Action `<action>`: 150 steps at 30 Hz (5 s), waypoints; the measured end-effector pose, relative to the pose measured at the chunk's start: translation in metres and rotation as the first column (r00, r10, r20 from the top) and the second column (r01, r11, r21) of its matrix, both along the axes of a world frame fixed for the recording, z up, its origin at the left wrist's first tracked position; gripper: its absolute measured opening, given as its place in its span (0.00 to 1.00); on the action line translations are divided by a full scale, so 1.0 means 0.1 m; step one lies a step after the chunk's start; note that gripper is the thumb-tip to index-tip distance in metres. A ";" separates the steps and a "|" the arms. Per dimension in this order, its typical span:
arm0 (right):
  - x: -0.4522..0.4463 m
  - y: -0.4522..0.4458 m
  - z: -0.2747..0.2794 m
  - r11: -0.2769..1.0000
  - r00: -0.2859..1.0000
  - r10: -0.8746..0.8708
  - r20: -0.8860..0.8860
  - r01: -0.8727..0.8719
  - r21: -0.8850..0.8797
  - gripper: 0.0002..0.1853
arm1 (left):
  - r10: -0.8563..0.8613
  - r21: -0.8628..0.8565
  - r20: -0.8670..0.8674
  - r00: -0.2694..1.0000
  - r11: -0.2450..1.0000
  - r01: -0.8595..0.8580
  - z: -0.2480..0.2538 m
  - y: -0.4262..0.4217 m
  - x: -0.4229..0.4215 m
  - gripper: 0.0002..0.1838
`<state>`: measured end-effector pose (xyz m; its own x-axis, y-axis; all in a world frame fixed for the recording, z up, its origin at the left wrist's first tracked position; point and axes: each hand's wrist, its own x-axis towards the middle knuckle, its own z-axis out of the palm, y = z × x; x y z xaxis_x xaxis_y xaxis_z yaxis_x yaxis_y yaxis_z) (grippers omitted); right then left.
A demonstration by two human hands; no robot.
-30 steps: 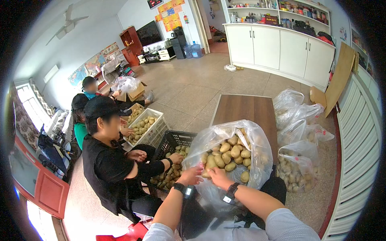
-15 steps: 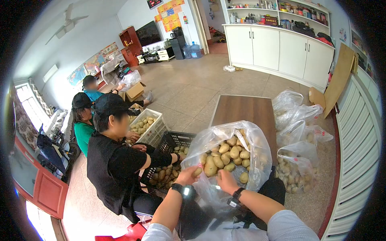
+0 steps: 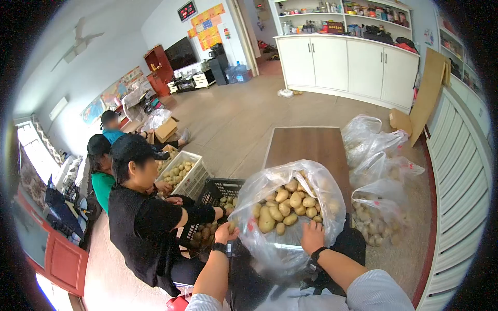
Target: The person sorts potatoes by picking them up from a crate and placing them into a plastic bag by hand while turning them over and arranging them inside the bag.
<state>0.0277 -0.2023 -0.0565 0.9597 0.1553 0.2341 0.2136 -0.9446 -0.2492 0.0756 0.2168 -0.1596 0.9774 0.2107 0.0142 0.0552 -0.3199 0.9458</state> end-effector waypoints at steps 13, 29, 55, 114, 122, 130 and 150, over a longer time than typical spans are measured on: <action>0.01 -0.07 -0.15 0.993 0.994 -0.109 0.007 0.109 -0.047 0.17 | 0.290 -0.328 -0.440 0.850 0.829 -0.453 0.96 -0.24 -0.24 0.11; 0.04 -0.07 -0.17 0.975 0.987 0.140 -0.074 -0.151 -0.161 0.12 | 0.115 0.657 -0.308 0.944 0.743 0.124 0.98 -0.12 -0.40 0.14; 0.26 -0.04 -0.45 0.706 0.945 0.175 -0.276 0.075 0.704 0.24 | 0.310 0.495 -0.276 0.910 0.857 -0.141 0.36 0.21 -0.25 0.14; 0.04 -0.14 -0.11 0.905 0.930 -0.226 -0.290 0.311 0.290 0.31 | 0.016 -0.045 -0.151 0.988 0.999 -0.023 0.51 -0.13 -0.12 0.20; 0.02 -0.09 -0.15 0.874 0.895 -0.293 -0.335 0.393 0.286 0.31 | 0.357 -0.601 -0.576 0.735 0.425 -0.677 0.82 -0.30 -0.17 0.15; -0.01 -0.10 -0.38 0.966 0.956 -0.111 -0.272 0.168 0.195 0.28 | 0.263 0.348 -0.612 0.746 0.937 -0.045 0.78 -0.11 -0.07 0.12; -0.06 0.01 -0.21 0.986 0.954 0.064 -0.292 -0.014 0.167 0.22 | 0.374 0.779 -0.456 0.807 0.606 0.159 0.63 -0.03 -0.19 0.19</action>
